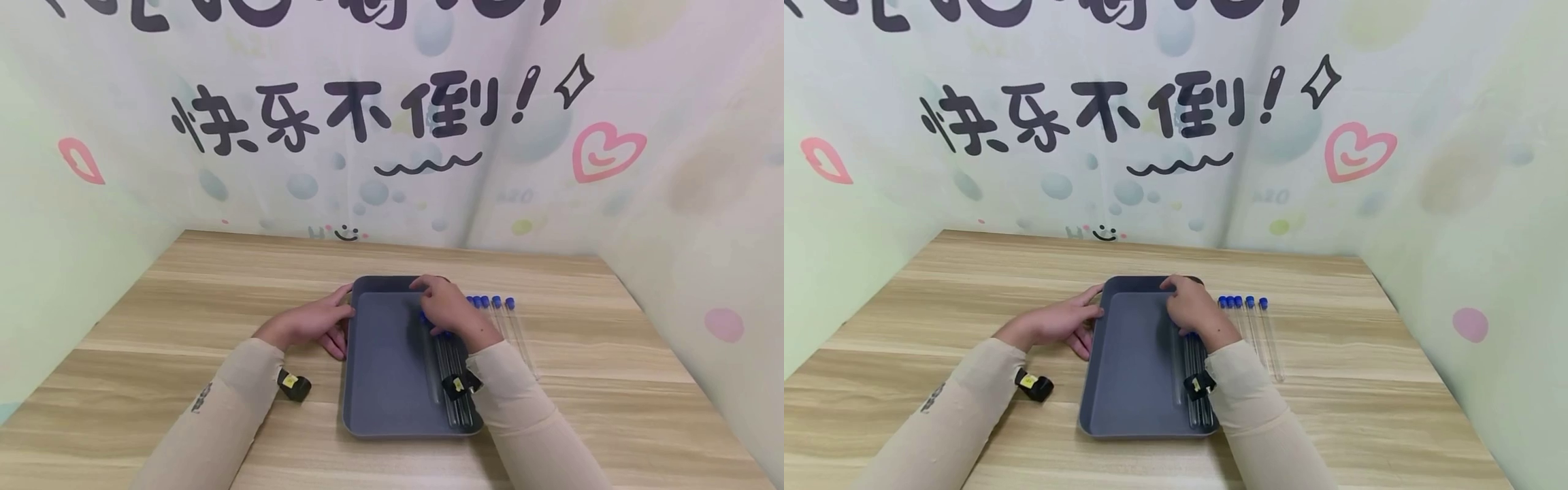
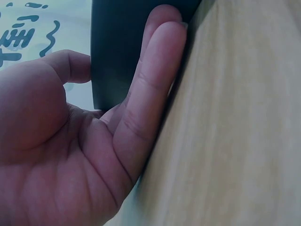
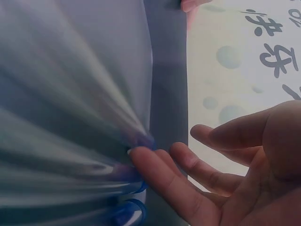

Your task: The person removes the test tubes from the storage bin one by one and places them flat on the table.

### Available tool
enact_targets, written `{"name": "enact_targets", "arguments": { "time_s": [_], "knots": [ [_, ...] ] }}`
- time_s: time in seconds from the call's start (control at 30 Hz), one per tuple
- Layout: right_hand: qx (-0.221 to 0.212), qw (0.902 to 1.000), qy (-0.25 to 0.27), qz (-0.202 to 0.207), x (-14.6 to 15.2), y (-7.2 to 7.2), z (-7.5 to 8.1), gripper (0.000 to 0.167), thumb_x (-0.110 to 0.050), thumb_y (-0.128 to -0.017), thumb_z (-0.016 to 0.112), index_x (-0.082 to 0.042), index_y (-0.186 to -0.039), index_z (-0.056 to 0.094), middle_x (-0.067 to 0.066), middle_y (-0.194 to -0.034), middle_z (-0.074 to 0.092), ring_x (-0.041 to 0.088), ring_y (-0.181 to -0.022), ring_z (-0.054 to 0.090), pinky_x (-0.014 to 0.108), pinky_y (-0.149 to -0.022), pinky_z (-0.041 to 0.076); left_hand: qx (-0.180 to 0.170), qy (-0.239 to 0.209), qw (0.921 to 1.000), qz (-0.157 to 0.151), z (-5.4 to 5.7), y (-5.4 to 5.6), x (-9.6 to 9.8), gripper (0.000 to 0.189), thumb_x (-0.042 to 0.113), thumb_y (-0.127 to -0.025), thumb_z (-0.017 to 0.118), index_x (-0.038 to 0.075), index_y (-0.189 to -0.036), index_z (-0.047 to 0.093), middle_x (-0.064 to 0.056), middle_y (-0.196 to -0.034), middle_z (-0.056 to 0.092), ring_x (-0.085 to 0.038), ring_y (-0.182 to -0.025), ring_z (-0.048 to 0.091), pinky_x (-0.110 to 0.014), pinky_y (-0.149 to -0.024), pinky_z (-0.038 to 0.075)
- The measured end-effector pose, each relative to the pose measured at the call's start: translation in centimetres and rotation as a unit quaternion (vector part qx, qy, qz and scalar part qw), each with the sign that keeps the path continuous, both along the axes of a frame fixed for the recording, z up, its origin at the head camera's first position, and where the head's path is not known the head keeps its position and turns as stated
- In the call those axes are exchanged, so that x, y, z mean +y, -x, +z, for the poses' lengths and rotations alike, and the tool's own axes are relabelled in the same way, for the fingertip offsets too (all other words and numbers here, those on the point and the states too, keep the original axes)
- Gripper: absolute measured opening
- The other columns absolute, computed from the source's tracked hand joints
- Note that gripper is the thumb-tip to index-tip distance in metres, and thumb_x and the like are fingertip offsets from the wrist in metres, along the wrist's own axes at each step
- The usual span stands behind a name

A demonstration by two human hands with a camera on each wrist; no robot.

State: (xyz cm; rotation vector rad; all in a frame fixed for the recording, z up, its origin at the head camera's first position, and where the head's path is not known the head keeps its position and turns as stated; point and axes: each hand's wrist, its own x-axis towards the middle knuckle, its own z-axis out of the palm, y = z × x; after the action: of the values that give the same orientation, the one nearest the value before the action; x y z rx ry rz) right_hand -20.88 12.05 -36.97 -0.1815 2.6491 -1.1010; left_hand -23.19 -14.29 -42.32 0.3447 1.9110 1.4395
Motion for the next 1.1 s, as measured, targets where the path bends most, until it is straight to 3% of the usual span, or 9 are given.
{"name": "enact_targets", "arguments": {
  "time_s": [0.1, 0.17, 0.23, 0.47, 0.73, 0.97, 1.1],
  "knots": [
    [-0.014, 0.9997, 0.022, -0.005, 0.0, 0.0, -0.1, 0.041, -0.009, -0.105, 0.035, -0.008, -0.142, 0.052, 0.021, -0.115, 0.058, 0.017, -0.058, 0.047, 0.037, -0.058, 0.062, 0.000, -0.001, 1.0000, -0.002, -0.1, 0.0, 0.0, 0.063, 0.023, -0.107, 0.034, 0.041, -0.159, 0.004, -0.022, -0.090, 0.066, -0.028, -0.069, 0.072, -0.047, -0.068, 0.064],
    [-0.024, 0.9990, 0.037, -0.008, 0.0, 0.0, -0.2, 0.041, -0.008, -0.105, 0.034, -0.008, -0.143, 0.051, 0.018, -0.100, 0.056, 0.018, -0.061, 0.045, 0.037, -0.059, 0.062, -0.001, -0.001, 1.0000, -0.001, -0.1, 0.1, 0.0, 0.063, 0.023, -0.107, 0.035, 0.042, -0.159, 0.005, -0.022, -0.090, 0.066, -0.028, -0.069, 0.072, -0.047, -0.068, 0.064],
    [-0.032, 0.9981, 0.051, -0.012, -0.1, 0.0, -0.3, 0.041, -0.008, -0.105, 0.034, -0.008, -0.143, 0.050, 0.015, -0.090, 0.051, 0.021, -0.069, 0.051, 0.037, -0.061, 0.063, -0.001, -0.001, 1.0000, 0.000, -0.1, 0.0, 0.1, 0.063, 0.023, -0.107, 0.035, 0.042, -0.159, 0.005, -0.022, -0.090, 0.066, -0.028, -0.068, 0.072, -0.047, -0.067, 0.064],
    [-0.042, 0.9958, 0.080, -0.017, -0.5, 0.1, -0.6, 0.041, -0.007, -0.105, 0.035, -0.009, -0.143, 0.050, 0.021, -0.103, 0.054, 0.030, -0.090, 0.063, 0.037, -0.063, 0.063, -0.001, 0.000, 1.0000, 0.000, 0.4, -0.1, 0.2, 0.063, 0.024, -0.107, 0.034, 0.042, -0.159, 0.003, -0.022, -0.089, 0.066, -0.027, -0.067, 0.072, -0.047, -0.067, 0.064],
    [-0.058, 0.9939, 0.094, 0.002, -1.0, 0.3, -0.5, 0.041, -0.006, -0.103, 0.038, -0.009, -0.142, 0.051, 0.022, -0.117, 0.058, 0.029, -0.082, 0.065, 0.038, -0.063, 0.064, -0.003, -0.004, 1.0000, 0.003, 0.4, 0.0, 0.0, 0.064, 0.023, -0.106, 0.034, 0.041, -0.159, 0.004, -0.022, -0.091, 0.064, -0.027, -0.067, 0.072, -0.047, -0.067, 0.064],
    [-0.087, 0.9922, 0.088, 0.010, -1.6, 0.8, -1.2, 0.040, -0.004, -0.102, 0.042, -0.007, -0.141, 0.052, 0.021, -0.085, 0.059, 0.028, -0.071, 0.065, 0.038, -0.062, 0.064, -0.005, -0.003, 1.0000, 0.002, 0.2, 0.0, 0.0, 0.063, 0.023, -0.107, 0.034, 0.041, -0.159, 0.003, -0.022, -0.090, 0.066, -0.027, -0.067, 0.072, -0.047, -0.067, 0.064],
    [-0.097, 0.9911, 0.090, 0.018, -1.6, 0.9, -1.4, 0.039, -0.005, -0.101, 0.047, -0.006, -0.139, 0.053, 0.020, -0.083, 0.061, 0.027, -0.067, 0.066, 0.039, -0.061, 0.064, -0.007, -0.004, 1.0000, 0.002, 0.3, -0.1, 0.0, 0.063, 0.023, -0.107, 0.034, 0.040, -0.159, 0.003, -0.022, -0.091, 0.066, -0.027, -0.067, 0.072, -0.047, -0.067, 0.064]
  ]
}}
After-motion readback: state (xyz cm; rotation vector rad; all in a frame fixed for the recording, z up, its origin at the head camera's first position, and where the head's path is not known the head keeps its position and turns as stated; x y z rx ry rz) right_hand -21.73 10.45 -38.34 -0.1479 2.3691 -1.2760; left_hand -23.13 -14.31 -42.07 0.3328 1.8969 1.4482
